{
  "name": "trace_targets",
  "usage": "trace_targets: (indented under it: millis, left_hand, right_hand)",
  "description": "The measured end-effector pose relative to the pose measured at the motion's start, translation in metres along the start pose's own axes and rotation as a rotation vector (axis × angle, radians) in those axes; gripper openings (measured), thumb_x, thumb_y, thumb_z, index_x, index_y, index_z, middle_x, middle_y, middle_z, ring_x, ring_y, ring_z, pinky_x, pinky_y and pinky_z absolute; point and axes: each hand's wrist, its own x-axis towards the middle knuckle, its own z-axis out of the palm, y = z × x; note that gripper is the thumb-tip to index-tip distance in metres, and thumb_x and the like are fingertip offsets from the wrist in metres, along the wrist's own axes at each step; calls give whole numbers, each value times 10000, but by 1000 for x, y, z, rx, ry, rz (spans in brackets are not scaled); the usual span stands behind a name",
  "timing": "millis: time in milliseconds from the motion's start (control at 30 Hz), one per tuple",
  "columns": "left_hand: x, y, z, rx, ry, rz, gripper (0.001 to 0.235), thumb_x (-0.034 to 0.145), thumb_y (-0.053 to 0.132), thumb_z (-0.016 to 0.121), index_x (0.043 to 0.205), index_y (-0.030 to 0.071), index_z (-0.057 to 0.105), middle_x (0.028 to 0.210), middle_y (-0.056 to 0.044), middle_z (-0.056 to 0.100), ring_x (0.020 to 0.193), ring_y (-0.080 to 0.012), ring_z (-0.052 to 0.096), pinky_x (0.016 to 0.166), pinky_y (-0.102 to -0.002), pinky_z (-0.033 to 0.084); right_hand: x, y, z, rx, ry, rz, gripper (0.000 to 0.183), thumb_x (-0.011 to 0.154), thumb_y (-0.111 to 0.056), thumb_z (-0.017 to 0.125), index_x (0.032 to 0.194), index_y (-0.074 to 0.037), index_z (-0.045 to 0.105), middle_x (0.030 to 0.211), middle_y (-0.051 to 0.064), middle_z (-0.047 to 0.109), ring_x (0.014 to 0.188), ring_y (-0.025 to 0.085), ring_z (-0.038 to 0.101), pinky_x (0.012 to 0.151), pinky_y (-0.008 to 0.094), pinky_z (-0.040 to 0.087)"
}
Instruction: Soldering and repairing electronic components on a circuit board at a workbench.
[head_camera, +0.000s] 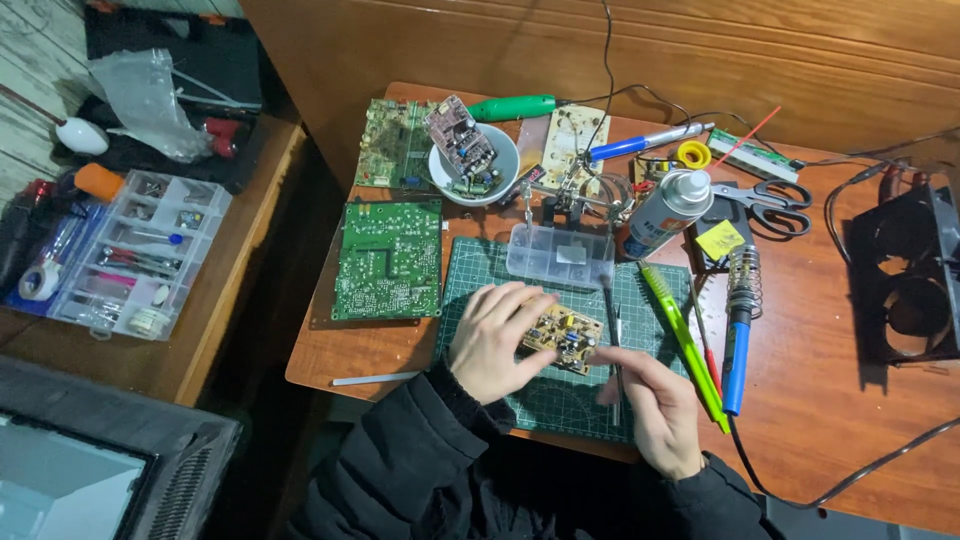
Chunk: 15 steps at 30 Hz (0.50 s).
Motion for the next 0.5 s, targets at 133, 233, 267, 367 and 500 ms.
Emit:
trace_targets:
  millis: [133,233,267,367,500]
  left_hand:
    - [-6,-7,5,89,-135,0,734,837,457,751,1456,193,456,1467,-123,481,1380,-340,415,1165,-589,242]
    - [-7,-5,4,50,-104,10,735,782,429,809,1408,189,508,1332,-108,553,1263,-296,514,1156,-594,275]
    - [-8,-5,2,54,-107,8,795,753,415,842,1427,185,489,1325,-106,549,1258,-307,512,1155,-599,273]
    - [-13,1,-3,34,-81,25,810,735,315,870,1431,169,483,1288,-78,560,1244,-300,520,1169,-608,269]
    - [-21,-5,4,38,-59,28,845,781,281,837,1500,189,401,1430,-150,488,1304,-333,484,1090,-520,399]
  right_hand:
    - [-3,4,2,28,-20,9,344,964,-40,482,1299,-9,558,1174,160,731,823,230,798,719,291,668]
    - [-6,15,6,95,135,-23,164,929,-125,625,1030,4,630,927,154,755,716,192,775,657,280,670]
    - [-8,18,7,132,146,-70,232,980,-126,547,1154,22,587,1040,181,711,785,227,762,747,338,675]
    - [-13,27,7,114,158,-146,349,1033,-171,468,1302,42,532,1086,194,680,925,280,737,902,427,669]
    - [-9,17,7,-172,203,-310,401,1044,-302,435,1174,25,627,774,96,684,757,215,707,714,355,612]
